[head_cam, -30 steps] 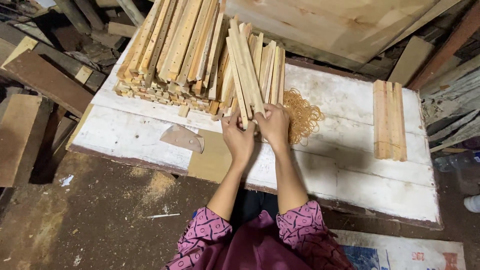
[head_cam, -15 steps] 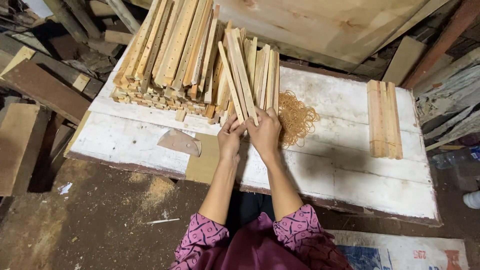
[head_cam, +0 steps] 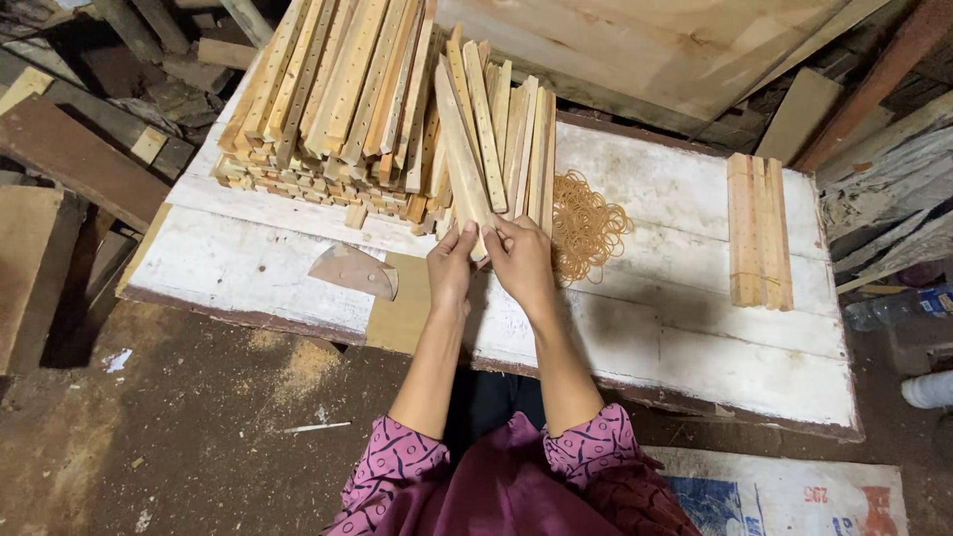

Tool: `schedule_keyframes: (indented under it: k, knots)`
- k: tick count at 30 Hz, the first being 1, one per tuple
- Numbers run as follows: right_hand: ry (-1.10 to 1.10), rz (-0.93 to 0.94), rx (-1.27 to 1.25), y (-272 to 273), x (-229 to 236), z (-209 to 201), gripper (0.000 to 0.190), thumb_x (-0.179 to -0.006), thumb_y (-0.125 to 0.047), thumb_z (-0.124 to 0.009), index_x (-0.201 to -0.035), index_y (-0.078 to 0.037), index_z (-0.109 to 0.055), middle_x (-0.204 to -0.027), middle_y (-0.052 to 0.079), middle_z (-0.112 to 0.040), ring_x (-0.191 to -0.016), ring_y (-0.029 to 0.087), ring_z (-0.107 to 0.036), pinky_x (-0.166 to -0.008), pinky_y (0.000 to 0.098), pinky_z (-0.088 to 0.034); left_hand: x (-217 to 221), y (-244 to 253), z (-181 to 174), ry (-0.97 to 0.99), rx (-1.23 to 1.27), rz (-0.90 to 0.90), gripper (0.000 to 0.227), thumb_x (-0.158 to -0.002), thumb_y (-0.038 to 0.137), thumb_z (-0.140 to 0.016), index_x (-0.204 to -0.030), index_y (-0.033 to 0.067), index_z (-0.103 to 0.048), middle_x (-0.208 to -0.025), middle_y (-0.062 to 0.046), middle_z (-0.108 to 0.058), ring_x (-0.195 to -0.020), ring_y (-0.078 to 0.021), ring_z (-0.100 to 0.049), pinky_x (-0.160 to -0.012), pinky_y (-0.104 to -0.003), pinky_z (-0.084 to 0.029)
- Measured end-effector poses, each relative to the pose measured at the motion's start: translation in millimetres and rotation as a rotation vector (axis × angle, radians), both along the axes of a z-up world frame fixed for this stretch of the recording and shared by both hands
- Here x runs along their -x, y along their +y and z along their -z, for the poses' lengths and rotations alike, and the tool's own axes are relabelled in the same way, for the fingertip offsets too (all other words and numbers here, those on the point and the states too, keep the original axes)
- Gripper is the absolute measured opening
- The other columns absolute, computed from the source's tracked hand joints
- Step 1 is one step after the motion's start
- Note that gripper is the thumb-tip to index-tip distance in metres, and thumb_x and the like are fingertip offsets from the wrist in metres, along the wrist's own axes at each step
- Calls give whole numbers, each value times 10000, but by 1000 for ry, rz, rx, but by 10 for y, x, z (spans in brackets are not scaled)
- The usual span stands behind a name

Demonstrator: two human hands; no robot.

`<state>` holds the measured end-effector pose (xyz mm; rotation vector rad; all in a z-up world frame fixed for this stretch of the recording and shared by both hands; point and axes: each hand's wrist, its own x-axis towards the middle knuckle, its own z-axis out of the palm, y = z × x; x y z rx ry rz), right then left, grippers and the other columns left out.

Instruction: Wrapping rubber bands around wooden slats

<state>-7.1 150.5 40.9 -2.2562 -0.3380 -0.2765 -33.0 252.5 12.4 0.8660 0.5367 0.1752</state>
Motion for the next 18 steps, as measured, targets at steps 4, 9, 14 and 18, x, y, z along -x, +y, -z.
schedule_keyframes:
  k: [4,9,14,18]
  knots:
    - [171,33,-282,-19,168,-92,303,-932,-204,-718,-1197,-60,-737,-840,186,-702,-642,245,-690,-549,334,-586,33,16,143,-44,-28,5,487,-922,297,-800,-1324,50,-680,-1037,-111,-722,-925,-177,-691,-778,-411,-640]
    - [448,2,-778,-60,198,-101,429,-970,-153,-688,-1287,123,-600,-906,177,-708,-589,134,-683,-488,198,-626,198,0,-129,-118,15,57,443,-946,228,-762,-1337,40,-670,-1041,-122,-739,-901,-170,-717,-800,-373,-637]
    - [249,-137,-423,-288,55,101,190,-998,-247,-704,-1130,-127,-768,-816,152,-693,-579,161,-676,-511,289,-566,207,-38,-105,-197,-61,109,479,-960,254,-755,-1386,68,-639,-1115,-123,-747,-959,-143,-691,-871,-364,-613]
    - [114,-194,-221,-417,204,-160,170,-997,-225,-704,-1141,-179,-784,-912,130,-720,-892,222,-701,-867,346,-532,382,-29,-404,-210,-86,147,537,-939,207,-773,-1422,41,-603,-1092,-134,-746,-942,-161,-682,-881,-358,-595]
